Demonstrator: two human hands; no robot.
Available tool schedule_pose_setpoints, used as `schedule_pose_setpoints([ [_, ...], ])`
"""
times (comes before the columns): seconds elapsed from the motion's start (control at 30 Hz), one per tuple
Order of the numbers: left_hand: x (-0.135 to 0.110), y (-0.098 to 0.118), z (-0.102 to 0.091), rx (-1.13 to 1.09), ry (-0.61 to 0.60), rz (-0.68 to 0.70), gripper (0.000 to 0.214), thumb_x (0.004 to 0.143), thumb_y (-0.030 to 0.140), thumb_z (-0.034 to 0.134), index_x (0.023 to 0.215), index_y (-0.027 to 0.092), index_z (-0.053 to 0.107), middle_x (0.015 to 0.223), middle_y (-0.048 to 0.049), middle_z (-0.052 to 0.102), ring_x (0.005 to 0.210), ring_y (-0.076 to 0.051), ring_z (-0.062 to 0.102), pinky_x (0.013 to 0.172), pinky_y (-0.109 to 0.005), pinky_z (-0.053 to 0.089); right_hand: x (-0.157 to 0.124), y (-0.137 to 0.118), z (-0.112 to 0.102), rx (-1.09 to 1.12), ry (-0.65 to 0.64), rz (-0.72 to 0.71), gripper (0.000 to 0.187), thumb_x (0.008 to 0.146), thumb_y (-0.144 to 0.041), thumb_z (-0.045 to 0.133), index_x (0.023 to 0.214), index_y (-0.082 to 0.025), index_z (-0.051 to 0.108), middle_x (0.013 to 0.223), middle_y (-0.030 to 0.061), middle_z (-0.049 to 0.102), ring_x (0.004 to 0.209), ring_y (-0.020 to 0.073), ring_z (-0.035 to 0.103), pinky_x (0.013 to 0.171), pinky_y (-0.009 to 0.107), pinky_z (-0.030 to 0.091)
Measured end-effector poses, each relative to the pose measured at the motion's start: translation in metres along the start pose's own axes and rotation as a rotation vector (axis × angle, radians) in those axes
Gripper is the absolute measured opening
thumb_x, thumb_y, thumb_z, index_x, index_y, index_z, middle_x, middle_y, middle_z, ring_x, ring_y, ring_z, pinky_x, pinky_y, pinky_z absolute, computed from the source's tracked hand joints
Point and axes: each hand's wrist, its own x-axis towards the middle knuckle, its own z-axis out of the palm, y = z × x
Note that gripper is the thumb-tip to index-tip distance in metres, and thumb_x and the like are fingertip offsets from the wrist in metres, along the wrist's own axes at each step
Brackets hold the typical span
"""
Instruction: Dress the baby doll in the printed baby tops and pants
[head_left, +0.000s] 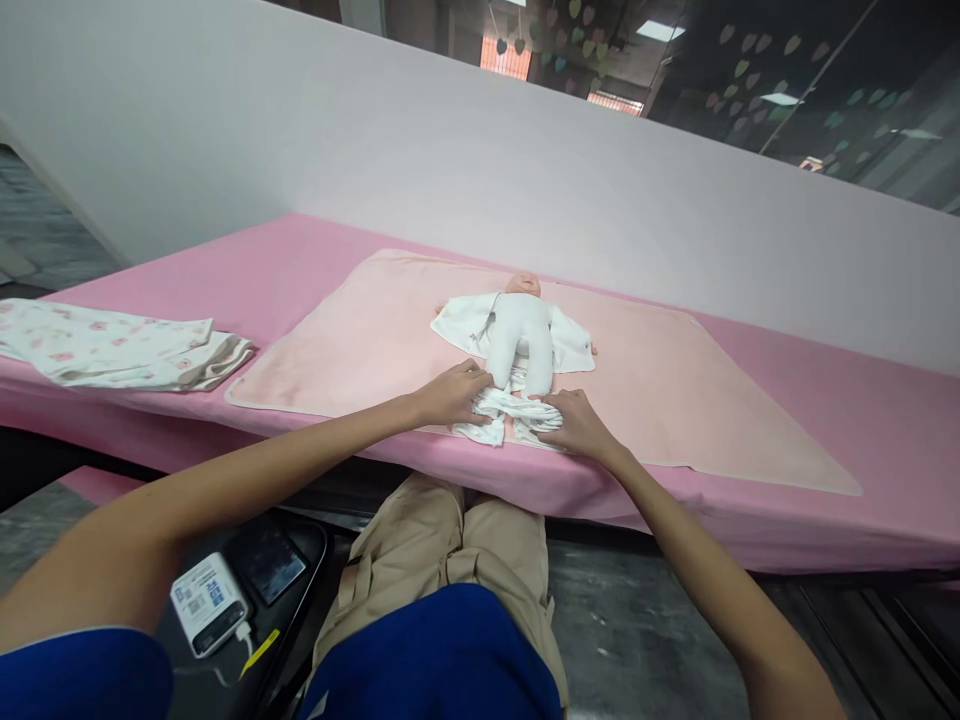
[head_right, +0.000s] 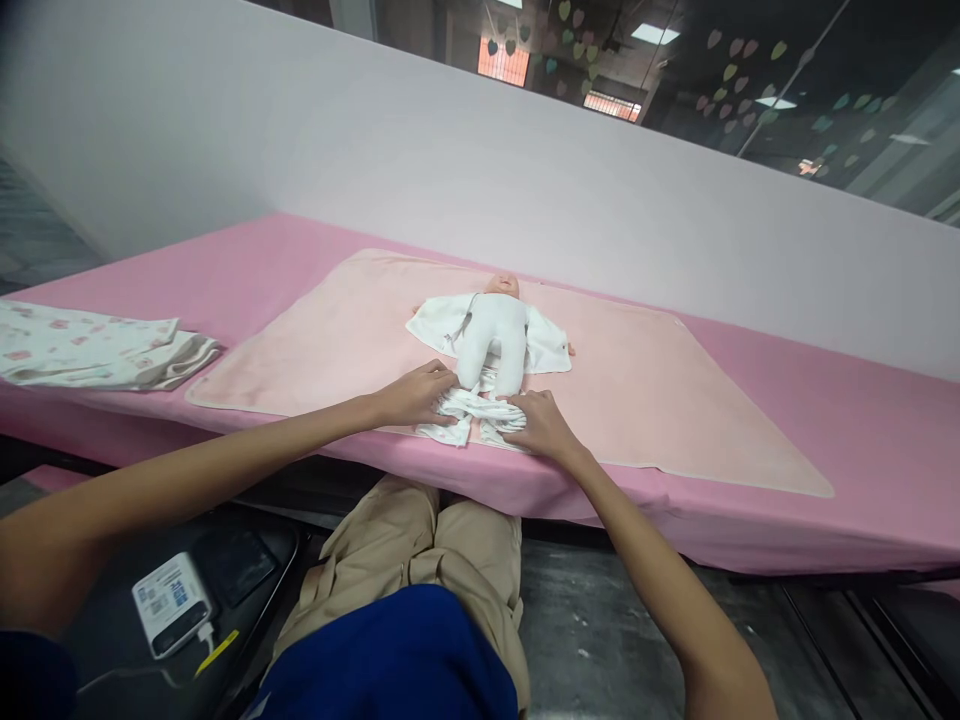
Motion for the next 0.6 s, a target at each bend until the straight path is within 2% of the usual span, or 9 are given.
schedule_pose_setpoints([
  [0.07,0.0,-0.001,0.002,0.057,-0.006,0.001,0.054,0.094,0.059,0.08,0.123,0.016,0.068,0.109,-0.0144,0.075,0.114,-0.034,0.063,0.092,-0.041,0.052,-0.005,-0.008,0.005,-0.022,0.054,0.008,0.045,0.089,-0.032,0.08,0.132,-0.022,0.075,0.103,0.0088,0.081,0.097,0.0296,0.071,0.1,0.043,0.039],
  [0.13,-0.001,-0.001,0.002,0.13,-0.001,0.017,0.049,0.095,0.054,0.079,0.122,0.015,0.07,0.105,-0.0152,0.075,0.111,-0.034,0.065,0.09,-0.04,0.051,-0.011,-0.015,0.01,-0.077,0.102,0.037,0.027,0.096,-0.039,0.076,0.117,-0.022,0.077,0.094,0.0079,0.08,0.09,0.0279,0.07,0.097,0.043,0.037],
  [0.2,-0.003,0.003,0.001,0.186,0.014,0.036,0.037,0.097,0.044,0.076,0.12,0.014,0.071,0.102,-0.0154,0.075,0.107,-0.032,0.067,0.09,-0.04,0.05,-0.017,-0.019,0.014,-0.14,0.153,0.067,0.025,0.101,-0.046,0.072,0.098,-0.021,0.073,0.09,0.0093,0.079,0.087,0.0281,0.069,0.095,0.044,0.037],
  [0.27,-0.007,0.007,-0.001,0.208,0.031,0.041,0.031,0.098,0.039,0.073,0.118,0.015,0.072,0.1,-0.015,0.074,0.101,-0.03,0.067,0.091,-0.04,0.05,-0.023,-0.021,0.018,-0.183,0.209,0.1,0.028,0.102,-0.047,0.071,0.09,-0.022,0.068,0.09,0.0114,0.079,0.088,0.0296,0.069,0.096,0.045,0.038],
  [0.37,-0.014,0.014,-0.007,0.165,0.031,0.035,0.037,0.097,0.047,0.072,0.116,0.016,0.072,0.098,-0.0146,0.073,0.098,-0.03,0.067,0.093,-0.041,0.05,-0.032,-0.025,0.017,-0.166,0.247,0.144,0.023,0.099,-0.045,0.073,0.092,-0.025,0.067,0.094,0.0122,0.081,0.089,0.0321,0.07,0.098,0.048,0.04],
  [0.47,-0.019,0.022,-0.02,0.047,0.007,0.024,0.043,0.092,0.059,0.073,0.108,0.019,0.072,0.094,-0.0121,0.07,0.09,-0.028,0.065,0.09,-0.041,0.049,-0.04,-0.038,0.006,-0.074,0.215,0.179,0.023,0.097,-0.045,0.071,0.086,-0.028,0.062,0.095,0.0099,0.081,0.086,0.0333,0.07,0.097,0.051,0.044],
  [0.6,-0.022,0.036,-0.054,-0.218,-0.005,0.053,0.041,0.083,0.059,0.08,0.089,0.021,0.065,0.082,-0.0039,0.064,0.078,-0.022,0.059,0.08,-0.035,0.046,-0.047,-0.066,-0.026,0.138,0.173,0.216,0.046,0.092,-0.059,0.073,0.071,-0.028,0.048,0.071,0.0042,0.071,0.074,0.0311,0.065,0.085,0.047,0.05],
])
